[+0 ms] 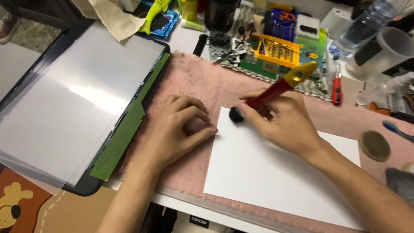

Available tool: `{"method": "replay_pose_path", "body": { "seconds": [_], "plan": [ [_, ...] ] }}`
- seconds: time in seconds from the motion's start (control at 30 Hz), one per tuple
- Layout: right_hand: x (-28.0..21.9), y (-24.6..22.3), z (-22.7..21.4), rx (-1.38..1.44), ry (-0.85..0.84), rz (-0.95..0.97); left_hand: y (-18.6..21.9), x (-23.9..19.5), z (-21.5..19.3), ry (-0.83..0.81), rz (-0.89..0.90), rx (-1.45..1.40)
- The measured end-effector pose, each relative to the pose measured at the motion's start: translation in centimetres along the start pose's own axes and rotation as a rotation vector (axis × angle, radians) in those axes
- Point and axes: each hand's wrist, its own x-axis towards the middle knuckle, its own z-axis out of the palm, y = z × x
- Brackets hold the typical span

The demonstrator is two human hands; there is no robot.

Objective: The person wipes a white sheet of paper on a pink towel using a grey scouring pad, a round white pad, and a brush. They repeatedly rub the paper surface, lift and flip the paper, and switch between tools to clean the sheet.

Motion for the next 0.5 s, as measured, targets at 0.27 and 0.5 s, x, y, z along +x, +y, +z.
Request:
{"method": "replay_pose_path", "body": {
  "seconds": [0.27, 0.5],
  "plan": [
    [2.0, 1.2, 1.9, 0.041, -0.180, -0.056, -0.2, -0.4, -0.1, -0.060, -0.077, -0.022],
    [2.5, 0.9, 1.6, 0.064, -0.303, -0.076, -0.4, -0.2, -0.1, -0.108, -0.093, 0.057]
  ]
}}
